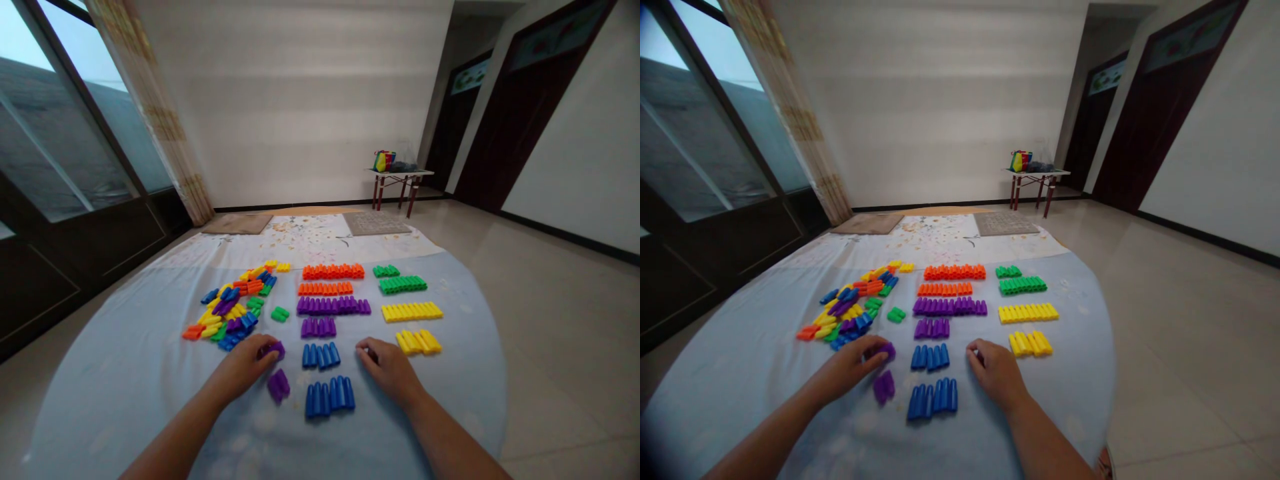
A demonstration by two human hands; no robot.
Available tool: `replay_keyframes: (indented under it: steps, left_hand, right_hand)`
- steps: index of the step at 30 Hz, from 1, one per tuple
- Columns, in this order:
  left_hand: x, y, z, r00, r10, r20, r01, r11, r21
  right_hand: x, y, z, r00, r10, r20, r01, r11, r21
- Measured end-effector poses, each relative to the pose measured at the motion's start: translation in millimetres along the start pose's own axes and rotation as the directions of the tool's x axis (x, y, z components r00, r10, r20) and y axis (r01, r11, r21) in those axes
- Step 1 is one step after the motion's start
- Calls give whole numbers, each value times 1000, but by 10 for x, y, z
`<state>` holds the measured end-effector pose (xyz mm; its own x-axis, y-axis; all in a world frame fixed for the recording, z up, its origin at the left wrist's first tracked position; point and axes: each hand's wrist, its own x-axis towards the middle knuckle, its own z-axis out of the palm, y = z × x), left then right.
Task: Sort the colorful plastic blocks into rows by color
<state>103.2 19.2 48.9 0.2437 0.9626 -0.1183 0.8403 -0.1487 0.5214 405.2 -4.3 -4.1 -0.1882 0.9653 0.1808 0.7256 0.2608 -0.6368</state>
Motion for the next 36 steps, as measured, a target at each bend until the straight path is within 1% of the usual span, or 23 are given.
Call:
replay_keyframes:
  steps: [3, 5, 6, 8, 10, 11, 12, 13, 16, 17, 18, 21, 23, 25, 29, 31, 36]
  left_hand:
    - [72, -130, -87, 996, -14, -87, 17, 999, 37]
    - [88, -164, -124, 985, -47, -164, 64, 993, 99]
    - [88, -150, -130, 979, -79, -190, 105, 986, 131]
    - [80, -69, -110, 968, -166, -187, 201, 962, 183]
    - [79, 46, -56, 962, -237, -135, 263, 937, 232]
    - [84, 96, -24, 963, -249, -107, 269, 928, 256]
    - [93, 131, 7, 968, -235, -87, 250, 928, 276]
    - [107, 147, 34, 978, -196, -75, 210, 935, 286]
    - [165, 94, 73, 998, -47, -52, 59, 961, 271]
    - [186, 59, 73, 999, -17, -43, 28, 966, 256]
    - [207, 27, 69, 999, -12, -37, 20, 970, 244]
    - [266, -2, 60, 995, -86, -44, 94, 967, 235]
    - [304, 40, 75, 986, -151, -72, 165, 950, 263]
    - [344, 95, 107, 978, -185, -96, 206, 928, 311]
    - [417, 116, 166, 978, -178, -112, 208, 899, 384]
    - [448, 87, 169, 978, -181, -107, 208, 904, 372]
    - [522, 84, 138, 965, -238, -114, 263, 906, 331]
  right_hand:
    - [-1, 12, 9, 1000, -1, 1, 1, 1000, 0]
    - [1, 16, 12, 1000, 3, 5, -3, 1000, 3]
    - [3, 16, 11, 1000, 6, 8, -6, 1000, 3]
    - [5, 12, 5, 1000, 12, 17, -12, 1000, -1]
    - [5, 0, -6, 1000, 18, 19, -18, 1000, -13]
    - [5, -9, -14, 1000, 19, 18, -19, 1000, -18]
    - [6, -18, -21, 1000, 19, 16, -19, 1000, -22]
    - [6, -27, -28, 1000, 19, 17, -19, 1000, -24]
    - [13, -46, -40, 999, 23, 24, -23, 999, -30]
    - [16, -49, -42, 999, 24, 24, -23, 999, -33]
    - [19, -51, -43, 1000, 23, 20, -22, 999, -35]
    - [23, -56, -51, 1000, 20, 9, -19, 999, -39]
    - [24, -60, -60, 1000, 20, 12, -19, 999, -36]
    - [25, -62, -66, 1000, 13, 11, -13, 999, -33]
    - [29, -52, -58, 1000, 4, 2, -4, 999, -41]
    - [32, -44, -51, 1000, 6, 9, -5, 999, -39]
    - [35, -34, -49, 1000, -4, 8, 4, 1000, -23]
